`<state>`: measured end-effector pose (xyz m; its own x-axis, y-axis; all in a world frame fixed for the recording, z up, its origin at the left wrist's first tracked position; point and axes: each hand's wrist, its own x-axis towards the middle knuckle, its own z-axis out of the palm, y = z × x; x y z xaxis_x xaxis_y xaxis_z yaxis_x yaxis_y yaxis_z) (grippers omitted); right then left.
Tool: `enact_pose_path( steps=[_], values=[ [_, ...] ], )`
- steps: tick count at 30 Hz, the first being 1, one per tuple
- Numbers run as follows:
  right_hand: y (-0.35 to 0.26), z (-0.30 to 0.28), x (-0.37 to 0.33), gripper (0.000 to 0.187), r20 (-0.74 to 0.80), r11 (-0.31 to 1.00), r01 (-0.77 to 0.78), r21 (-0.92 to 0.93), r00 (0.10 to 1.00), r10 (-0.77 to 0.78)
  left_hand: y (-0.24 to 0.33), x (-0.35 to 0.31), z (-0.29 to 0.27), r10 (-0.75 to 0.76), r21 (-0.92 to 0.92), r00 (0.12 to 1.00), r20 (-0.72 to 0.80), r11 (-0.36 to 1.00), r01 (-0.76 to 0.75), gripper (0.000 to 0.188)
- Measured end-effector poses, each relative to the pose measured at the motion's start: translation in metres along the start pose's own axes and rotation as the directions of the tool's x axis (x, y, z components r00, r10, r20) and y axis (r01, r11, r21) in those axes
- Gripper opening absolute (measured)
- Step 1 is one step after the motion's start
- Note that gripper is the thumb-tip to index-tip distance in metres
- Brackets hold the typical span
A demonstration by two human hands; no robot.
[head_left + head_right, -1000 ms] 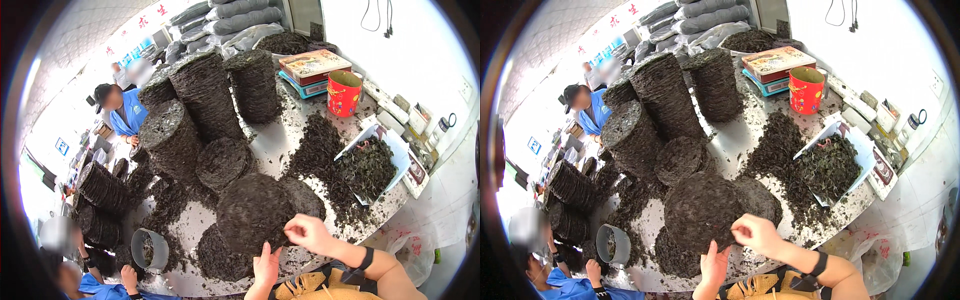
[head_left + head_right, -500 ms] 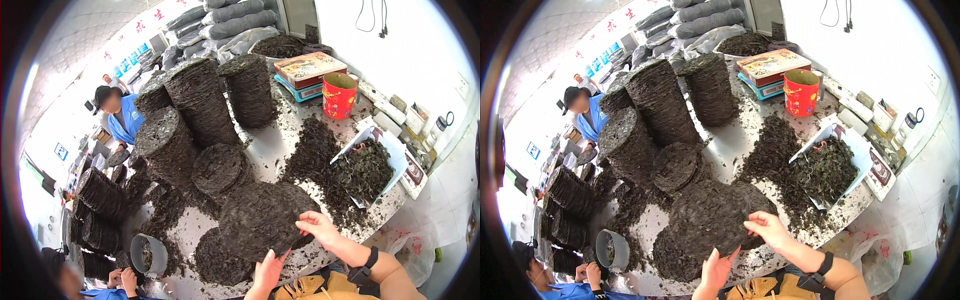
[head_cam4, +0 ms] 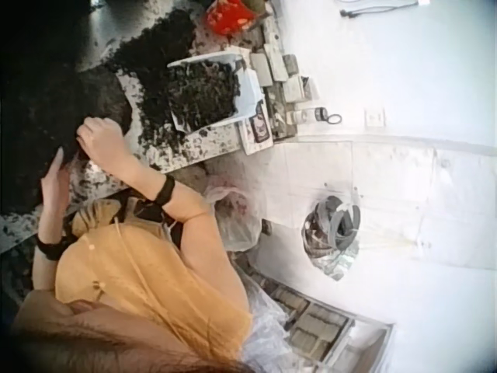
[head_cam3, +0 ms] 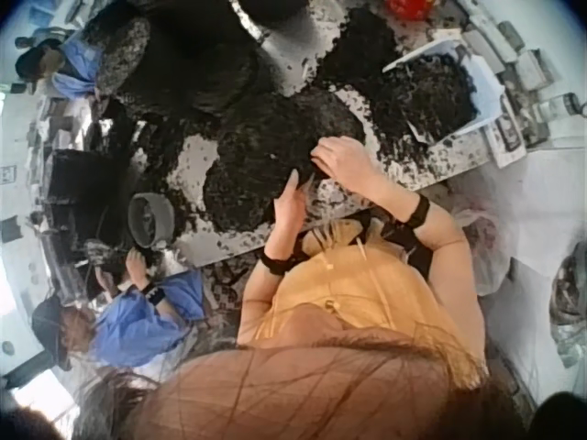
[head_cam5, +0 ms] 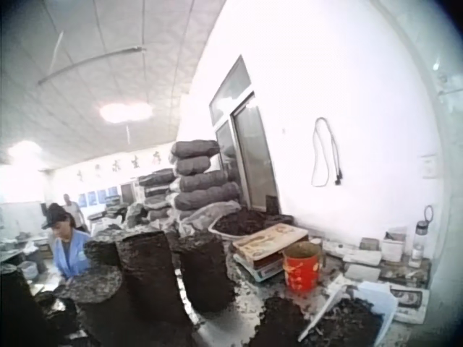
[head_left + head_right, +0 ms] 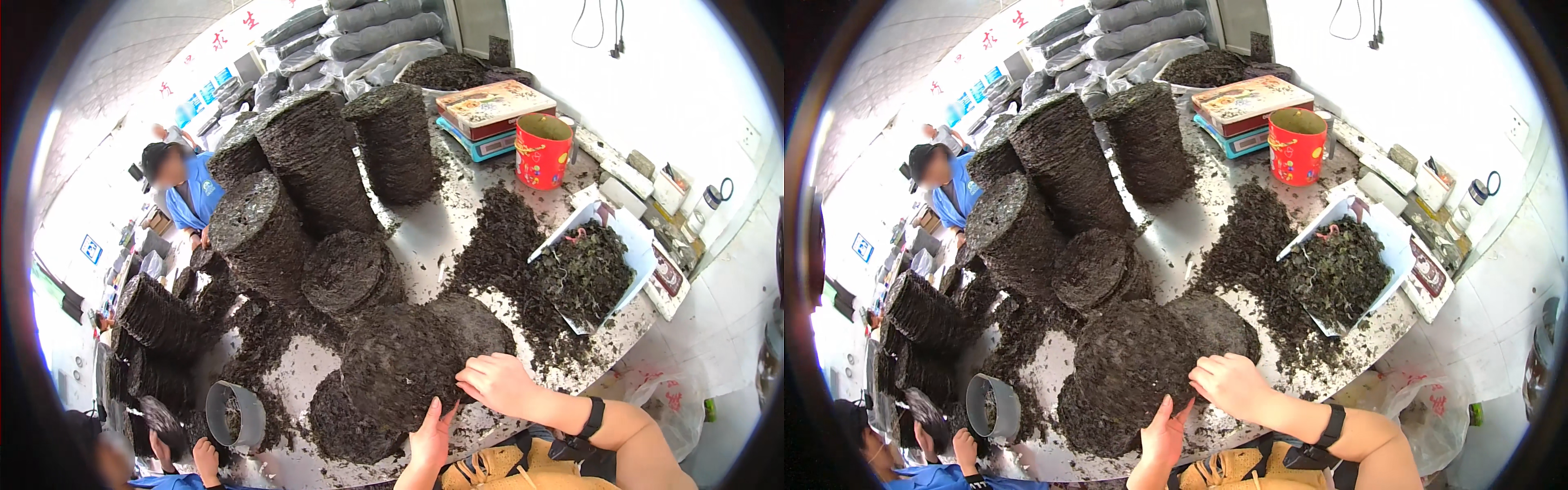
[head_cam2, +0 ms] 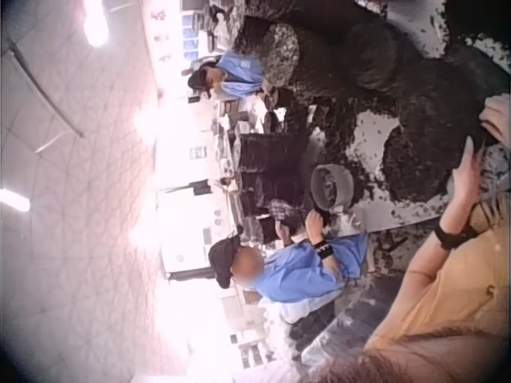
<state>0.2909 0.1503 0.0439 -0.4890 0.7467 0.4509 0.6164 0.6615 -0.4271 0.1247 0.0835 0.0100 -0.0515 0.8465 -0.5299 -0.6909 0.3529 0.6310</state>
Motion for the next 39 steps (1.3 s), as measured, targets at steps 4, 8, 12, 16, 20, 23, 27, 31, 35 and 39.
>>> enact_pose_path(
  steps=[4, 8, 12, 16, 20, 23, 27, 31, 35, 39],
  values=[
    [0.012, -0.017, 0.0, 0.011, 0.27, 0.785, -0.395, 0.477, 0.916, 0.297, 0.002, 0.0, -0.001, 0.01, -0.12, 0.998, 0.062, 0.993, -0.002, 0.042],
    [0.074, -0.017, -0.036, 0.018, 0.096, 0.133, -0.303, 0.944, 0.634, 0.767, 0.006, 0.002, -0.004, -0.078, -0.211, 0.995, 0.063, 0.973, 0.09, 0.04],
    [0.1, -0.035, -0.06, 0.032, 0.22, -0.218, -0.034, 0.975, 0.193, 0.956, 0.011, -0.001, 0.001, -0.125, -0.218, 0.988, 0.086, 0.966, 0.142, 0.039],
    [0.052, -0.025, -0.048, 0.015, 0.227, 0.041, -0.437, 0.899, 0.543, 0.808, 0.005, 0.0, 0.007, -0.141, -0.189, 0.984, 0.108, 0.969, 0.16, 0.037],
    [0.0, -0.019, -0.018, 0.014, -0.035, 0.9, -0.256, 0.353, 0.957, 0.286, 0.0, -0.001, 0.007, -0.071, -0.098, 0.992, 0.103, 0.992, 0.081, 0.034],
    [0.003, -0.004, -0.011, 0.016, -0.06, 0.99, -0.099, 0.105, 0.993, 0.106, -0.001, -0.005, 0.013, 0.007, 0.03, 0.999, 0.05, 1.0, -0.008, 0.03],
    [0.006, -0.011, -0.009, 0.015, 0.184, 0.92, -0.284, 0.269, 0.953, 0.24, 0.001, -0.01, 0.02, 0.022, 0.02, 1.0, 0.014, 1.0, -0.022, 0.028],
    [0.041, -0.015, -0.03, 0.01, 0.232, 0.474, -0.516, 0.714, 0.812, 0.535, -0.003, 0.0, 0.006, -0.127, -0.052, 0.991, -0.037, 0.991, 0.125, 0.033],
    [0.095, -0.035, -0.059, 0.013, 0.225, -0.213, -0.072, 0.974, 0.301, 0.927, 0.0, 0.002, 0.004, -0.218, -0.126, 0.976, 0.013, 0.968, 0.218, 0.038],
    [0.086, -0.039, -0.069, 0.022, 0.285, -0.268, -0.106, 0.958, 0.221, 0.933, 0.001, -0.004, 0.011, -0.173, -0.115, 0.979, 0.104, 0.976, 0.185, 0.035]
  ],
)
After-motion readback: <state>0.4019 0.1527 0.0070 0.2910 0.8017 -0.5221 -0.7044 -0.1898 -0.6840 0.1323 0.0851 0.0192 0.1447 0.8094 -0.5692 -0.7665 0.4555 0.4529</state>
